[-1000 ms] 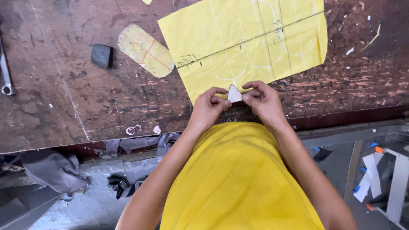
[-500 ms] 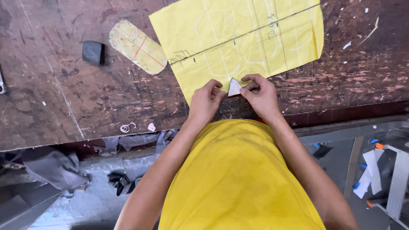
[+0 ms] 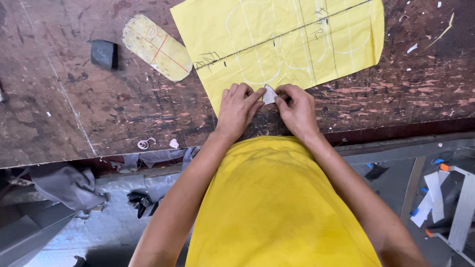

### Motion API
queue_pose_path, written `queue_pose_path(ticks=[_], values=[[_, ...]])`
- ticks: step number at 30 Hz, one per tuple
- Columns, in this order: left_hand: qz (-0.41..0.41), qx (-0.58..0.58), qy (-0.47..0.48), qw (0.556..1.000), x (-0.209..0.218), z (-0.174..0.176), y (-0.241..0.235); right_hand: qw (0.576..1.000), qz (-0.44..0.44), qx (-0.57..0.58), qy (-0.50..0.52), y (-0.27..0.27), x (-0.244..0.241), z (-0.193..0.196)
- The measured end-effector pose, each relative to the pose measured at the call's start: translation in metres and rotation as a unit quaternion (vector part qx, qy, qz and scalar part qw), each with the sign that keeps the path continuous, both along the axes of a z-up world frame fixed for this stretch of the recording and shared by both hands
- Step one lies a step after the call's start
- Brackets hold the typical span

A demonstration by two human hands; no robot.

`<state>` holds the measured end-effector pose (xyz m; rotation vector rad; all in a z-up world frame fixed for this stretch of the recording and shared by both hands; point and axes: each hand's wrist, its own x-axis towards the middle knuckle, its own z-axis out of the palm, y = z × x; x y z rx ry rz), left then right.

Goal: The person traces a shoe-shaped template onto a yellow sheet using a white marking tool. They then use a ruler to draw straight lines and continue tracing the template outline on the sheet.

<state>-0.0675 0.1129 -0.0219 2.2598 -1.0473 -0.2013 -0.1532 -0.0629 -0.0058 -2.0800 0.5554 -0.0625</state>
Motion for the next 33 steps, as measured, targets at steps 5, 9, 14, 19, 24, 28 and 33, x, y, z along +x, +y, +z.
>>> queue_pose_path(ticks=[5,9,14,19,24,28,33], values=[[-0.007,0.012,0.005,1.000,0.000,0.000,-0.001,1.000,0.021,-0.018,-0.005,0.000,0.000,0.003],[-0.005,0.009,0.002,1.000,0.003,0.002,-0.001,0.998,0.031,-0.056,-0.014,0.003,0.002,0.007],[-0.011,0.024,-0.005,1.000,0.003,0.002,-0.002,0.995,0.052,-0.079,-0.044,-0.002,-0.001,0.011],[-0.016,0.035,-0.015,0.999,0.003,0.002,-0.001,0.981,0.125,-0.145,-0.016,-0.010,-0.003,0.011],[-0.014,0.037,-0.015,0.999,0.000,0.002,-0.001,0.981,0.124,-0.152,-0.008,-0.008,-0.007,0.010],[-0.012,0.035,-0.020,0.999,0.001,0.001,-0.001,0.980,0.120,-0.154,-0.022,-0.008,-0.006,0.008],[-0.015,0.040,-0.014,0.999,0.002,0.000,-0.001,0.981,0.119,-0.151,-0.012,-0.009,-0.004,0.007]])
